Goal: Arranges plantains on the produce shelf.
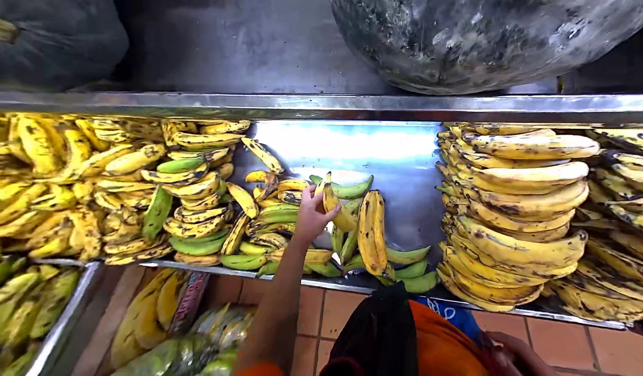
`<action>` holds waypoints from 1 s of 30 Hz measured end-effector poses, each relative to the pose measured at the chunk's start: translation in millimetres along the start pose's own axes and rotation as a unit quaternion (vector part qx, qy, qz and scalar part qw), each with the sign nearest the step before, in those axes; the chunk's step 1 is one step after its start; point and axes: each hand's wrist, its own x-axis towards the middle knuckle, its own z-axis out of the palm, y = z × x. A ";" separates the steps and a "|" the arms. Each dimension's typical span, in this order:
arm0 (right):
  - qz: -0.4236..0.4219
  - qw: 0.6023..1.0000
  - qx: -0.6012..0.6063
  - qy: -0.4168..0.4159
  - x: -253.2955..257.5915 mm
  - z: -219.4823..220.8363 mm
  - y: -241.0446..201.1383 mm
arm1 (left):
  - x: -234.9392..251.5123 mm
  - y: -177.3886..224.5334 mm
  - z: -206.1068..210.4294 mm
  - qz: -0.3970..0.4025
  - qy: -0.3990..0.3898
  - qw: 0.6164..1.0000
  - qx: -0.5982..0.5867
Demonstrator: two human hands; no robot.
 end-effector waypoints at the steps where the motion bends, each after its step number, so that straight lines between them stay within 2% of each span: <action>1: -0.020 0.999 -0.025 -0.011 11.5 -2.9 -2.9 | -22.5 16.0 -13.8 0.023 0.027 0.998 -0.057; 3: -0.088 0.990 -0.108 -0.015 37.1 -7.0 -13.3 | -68.5 58.7 -21.6 -0.017 0.099 0.968 -0.228; 5: -0.181 0.967 -0.175 0.018 68.1 -3.7 -29.6 | -97.3 106.6 -9.7 -0.050 0.159 0.890 -0.424; 8: -0.286 0.931 -0.226 -0.021 100.4 4.9 -85.0 | -125.5 164.1 21.9 -0.080 0.155 0.798 -0.576; 10: -0.318 0.893 -0.314 -0.056 101.8 12.0 -114.8 | -148.1 185.3 42.7 -0.117 0.137 0.758 -0.627; 12: -0.294 0.870 -0.381 -0.105 97.5 11.0 -124.9 | -170.3 201.3 58.4 -0.128 0.089 0.740 -0.654; 14: -0.236 0.871 -0.384 -0.193 94.0 -1.2 -122.4 | -187.7 216.4 73.4 -0.134 0.036 0.714 -0.686; 15: -0.215 0.878 -0.361 -0.229 93.4 -8.9 -118.3 | -194.7 220.8 82.1 -0.126 0.004 0.677 -0.725; 17: -0.215 0.896 -0.301 -0.247 89.5 -24.9 -102.8 | -205.0 227.1 99.0 -0.086 -0.074 0.581 -0.806; 18: -0.206 0.903 -0.273 -0.261 86.5 -36.9 -98.7 | -207.0 229.9 103.5 -0.073 -0.098 0.563 -0.817; 20: -0.197 0.913 -0.214 -0.287 84.9 -71.0 -96.4 | -206.2 232.9 98.9 -0.070 -0.134 0.569 -0.808; 22: -0.207 0.923 -0.178 -0.269 87.2 -109.0 -99.2 | -207.7 236.3 86.1 -0.087 -0.144 0.551 -0.817; 24: -0.226 0.918 -0.259 -0.200 98.0 -139.3 -106.5 | -211.5 238.7 77.6 -0.140 -0.100 0.564 -0.808; 26: -0.231 0.884 -0.376 -0.156 119.9 -157.0 -105.8 | -214.4 236.0 77.9 -0.163 -0.076 0.563 -0.807; 30: -0.224 0.831 -0.477 -0.176 169.0 -167.0 -79.2 | -219.0 228.6 85.9 -0.189 -0.078 0.533 -0.821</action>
